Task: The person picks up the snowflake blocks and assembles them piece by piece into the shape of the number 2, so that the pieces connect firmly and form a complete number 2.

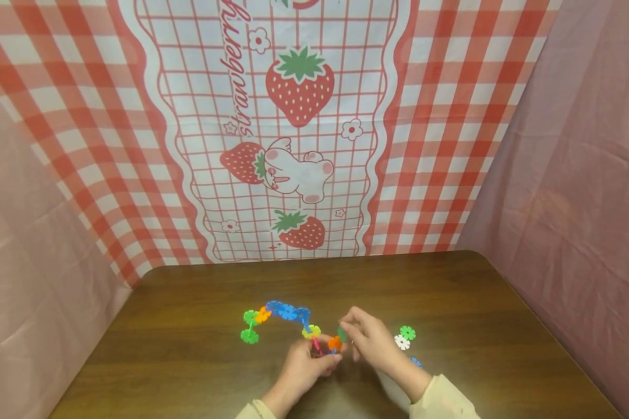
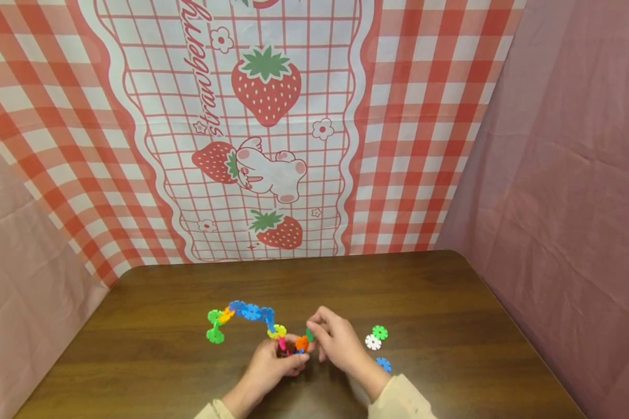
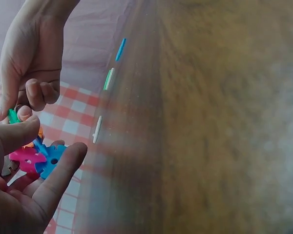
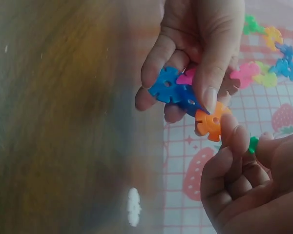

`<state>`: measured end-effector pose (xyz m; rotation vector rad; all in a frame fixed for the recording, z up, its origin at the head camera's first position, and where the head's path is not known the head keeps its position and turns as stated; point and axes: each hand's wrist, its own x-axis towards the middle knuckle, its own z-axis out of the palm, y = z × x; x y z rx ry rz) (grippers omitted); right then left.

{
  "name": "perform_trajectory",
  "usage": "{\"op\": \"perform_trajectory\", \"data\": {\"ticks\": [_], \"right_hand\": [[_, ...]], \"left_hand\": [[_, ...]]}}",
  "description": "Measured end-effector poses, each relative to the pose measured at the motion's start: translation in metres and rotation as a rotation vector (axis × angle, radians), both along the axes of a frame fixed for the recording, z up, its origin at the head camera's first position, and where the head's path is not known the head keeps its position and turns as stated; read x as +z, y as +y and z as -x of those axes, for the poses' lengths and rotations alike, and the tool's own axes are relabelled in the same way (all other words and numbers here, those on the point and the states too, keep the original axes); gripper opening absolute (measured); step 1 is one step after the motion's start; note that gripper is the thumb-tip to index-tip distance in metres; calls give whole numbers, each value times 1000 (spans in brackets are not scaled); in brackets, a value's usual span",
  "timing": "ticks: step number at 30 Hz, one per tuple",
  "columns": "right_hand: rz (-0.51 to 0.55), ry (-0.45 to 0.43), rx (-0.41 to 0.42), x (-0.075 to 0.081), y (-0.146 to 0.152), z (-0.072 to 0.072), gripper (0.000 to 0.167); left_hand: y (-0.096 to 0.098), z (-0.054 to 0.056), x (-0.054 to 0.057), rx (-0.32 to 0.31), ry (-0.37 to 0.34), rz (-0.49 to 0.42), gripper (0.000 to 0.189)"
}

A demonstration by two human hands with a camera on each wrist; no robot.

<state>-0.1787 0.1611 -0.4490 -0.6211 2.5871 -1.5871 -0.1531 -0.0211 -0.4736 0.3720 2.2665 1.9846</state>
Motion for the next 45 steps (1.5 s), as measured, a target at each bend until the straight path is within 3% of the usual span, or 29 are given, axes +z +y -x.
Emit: {"op": "perform_trajectory", "data": {"ticks": [6,14,23,32,40,45], "right_hand": [[26,-78,27,-1,-1,-1,21],[-10,-70,-1,0,-3,-4,14],[11,-68,-15,-3,-2,-4,25],[108,-99,-39,-3,-3,-6,22],[115,-85,-56,-8,-8,-4,18],[137,-107,-57,-10,-10,-5,18]], "left_hand": [[-1,0,-1,-9,-3,1,20],[-2,-1,1,-25,-27,19,20],[-1,0,2,-33,-69,-24,23],[-1,4,-2,24,-73,-32,40],[-2,3,-1,17,-193,-161,40],[-2,2,0,1,-232,-178,39]]}}
